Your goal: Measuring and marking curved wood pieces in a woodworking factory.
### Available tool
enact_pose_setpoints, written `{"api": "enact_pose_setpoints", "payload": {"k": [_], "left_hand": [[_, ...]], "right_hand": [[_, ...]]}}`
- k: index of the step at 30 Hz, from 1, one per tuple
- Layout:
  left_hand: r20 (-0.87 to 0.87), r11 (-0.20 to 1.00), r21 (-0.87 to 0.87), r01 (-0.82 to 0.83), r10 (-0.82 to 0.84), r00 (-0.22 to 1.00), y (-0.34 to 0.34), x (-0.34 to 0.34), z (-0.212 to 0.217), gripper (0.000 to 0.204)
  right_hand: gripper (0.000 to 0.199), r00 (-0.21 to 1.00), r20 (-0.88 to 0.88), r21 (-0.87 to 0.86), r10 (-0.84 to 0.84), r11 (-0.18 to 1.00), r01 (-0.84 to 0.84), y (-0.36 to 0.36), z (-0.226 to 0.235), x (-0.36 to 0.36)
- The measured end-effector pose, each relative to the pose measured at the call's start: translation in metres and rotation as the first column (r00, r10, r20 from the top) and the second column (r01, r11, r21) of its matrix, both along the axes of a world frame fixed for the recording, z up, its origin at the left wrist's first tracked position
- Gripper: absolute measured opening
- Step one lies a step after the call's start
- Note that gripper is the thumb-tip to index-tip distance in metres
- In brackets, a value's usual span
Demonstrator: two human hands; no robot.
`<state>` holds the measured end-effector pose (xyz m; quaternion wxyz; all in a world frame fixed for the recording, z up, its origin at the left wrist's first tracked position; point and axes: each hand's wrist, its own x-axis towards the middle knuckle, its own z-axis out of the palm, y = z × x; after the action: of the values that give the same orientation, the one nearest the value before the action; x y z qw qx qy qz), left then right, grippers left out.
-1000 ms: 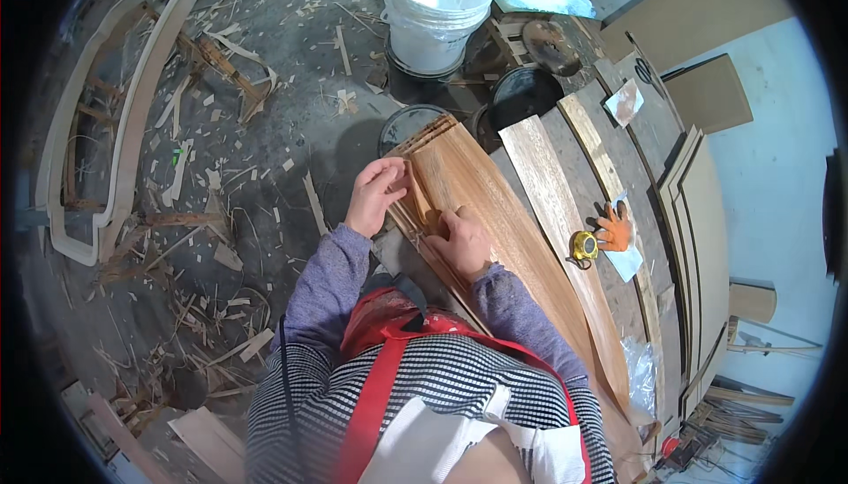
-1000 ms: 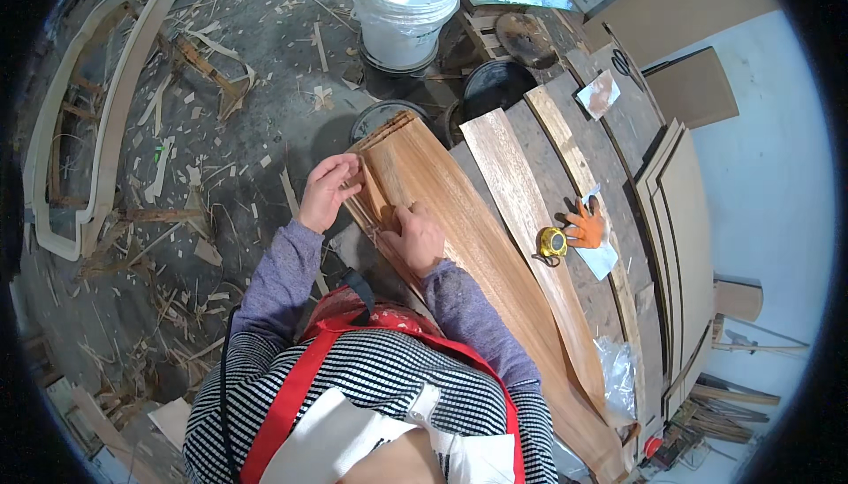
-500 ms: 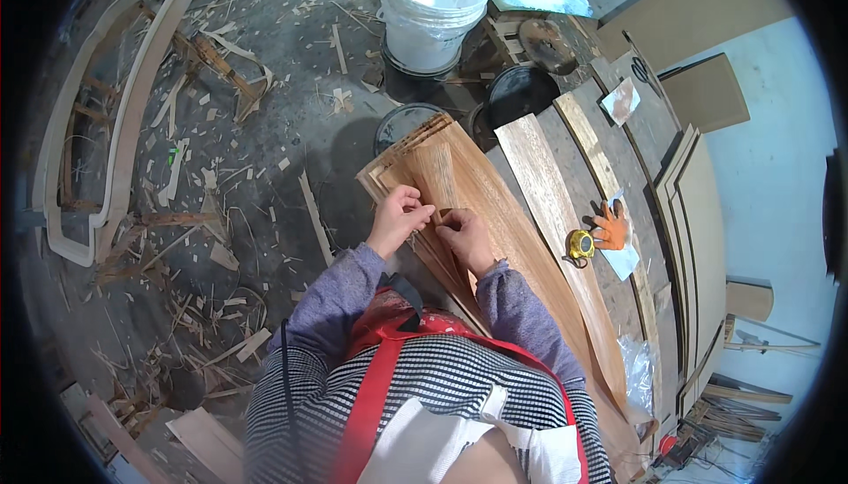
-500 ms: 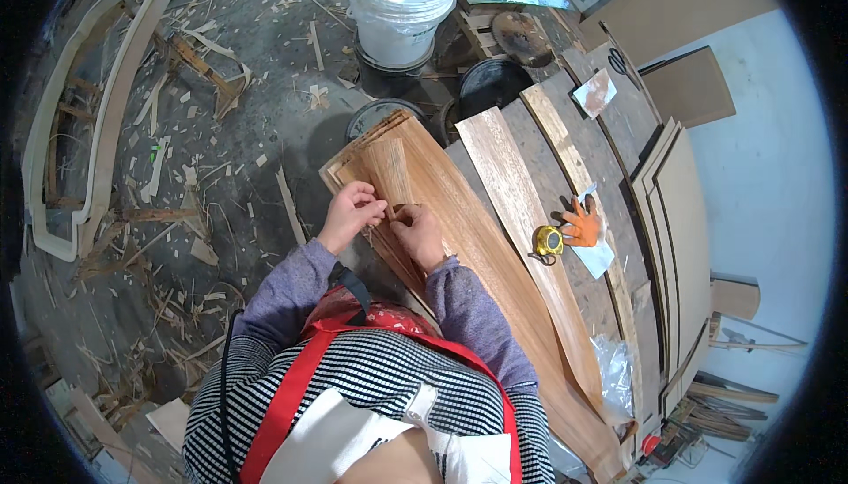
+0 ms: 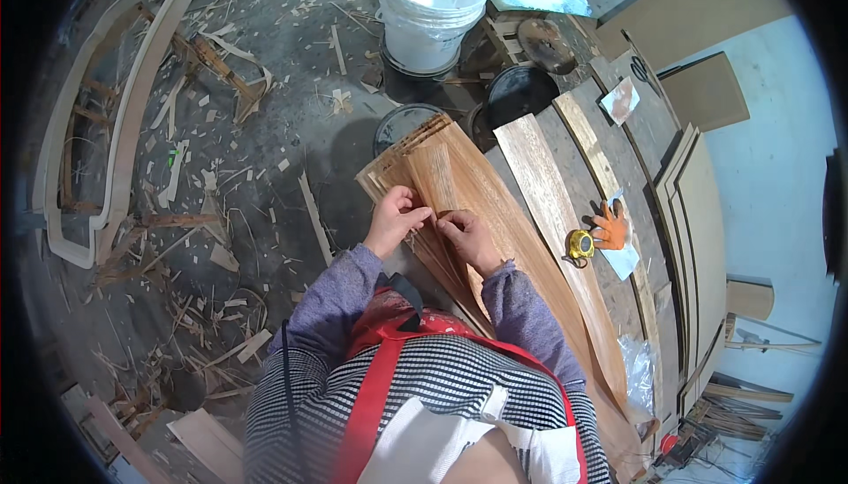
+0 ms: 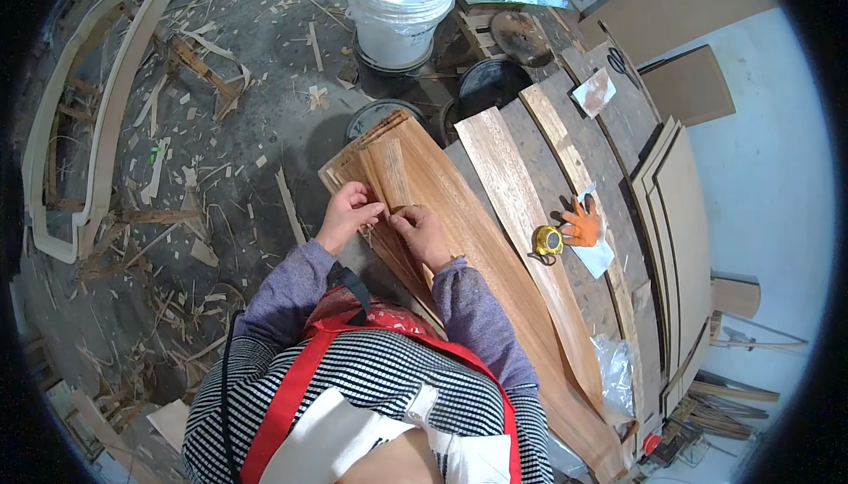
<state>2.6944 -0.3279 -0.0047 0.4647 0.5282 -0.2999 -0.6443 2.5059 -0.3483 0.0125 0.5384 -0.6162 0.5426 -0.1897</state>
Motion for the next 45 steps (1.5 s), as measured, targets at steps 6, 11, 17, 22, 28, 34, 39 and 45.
{"api": "enact_pose_setpoints", "payload": {"k": [6,11,17,22,28,34,39,45], "left_hand": [[-0.029,1.000,-0.014,-0.022,0.022,0.999,0.000,-0.002,0.000,0.029],[-0.022,0.999,-0.019,-0.034,0.034,0.999,0.001,-0.002,0.003,0.029],[-0.032,0.999,-0.011,-0.044,0.043,0.999,0.001,-0.003,0.006,0.028],[-0.022,0.999,-0.014,-0.036,0.036,0.999,0.001,-0.003,0.006,0.030],[-0.021,0.999,-0.019,-0.037,0.036,0.999,0.001,-0.002,0.002,0.031],[0.000,0.999,-0.021,-0.025,0.025,1.000,0.001,-0.002,0.001,0.030],[-0.030,0.999,-0.027,-0.030,0.029,0.999,0.001,-0.001,0.004,0.029],[-0.015,1.000,-0.012,-0.018,0.018,1.000,0.001,-0.001,0.003,0.028]], "right_hand": [[0.019,0.987,-0.163,-0.127,-0.010,0.992,-0.011,0.005,0.012,0.008],[0.012,0.969,-0.236,-0.338,-0.075,0.941,-0.009,0.015,0.018,0.019],[0.007,0.961,-0.209,-0.436,-0.182,0.897,0.075,0.019,0.019,0.019],[0.009,0.978,-0.144,-0.470,-0.149,0.881,0.065,0.018,0.016,0.016],[0.010,0.999,-0.036,-0.405,0.001,0.914,-0.016,0.013,0.015,0.011],[0.015,0.998,-0.062,-0.298,0.008,0.954,-0.026,0.010,0.016,0.009],[0.016,0.999,-0.035,-0.270,0.020,0.962,-0.029,0.009,0.013,0.007],[0.016,0.999,-0.030,-0.246,0.016,0.969,-0.023,0.009,0.014,0.007]]}}
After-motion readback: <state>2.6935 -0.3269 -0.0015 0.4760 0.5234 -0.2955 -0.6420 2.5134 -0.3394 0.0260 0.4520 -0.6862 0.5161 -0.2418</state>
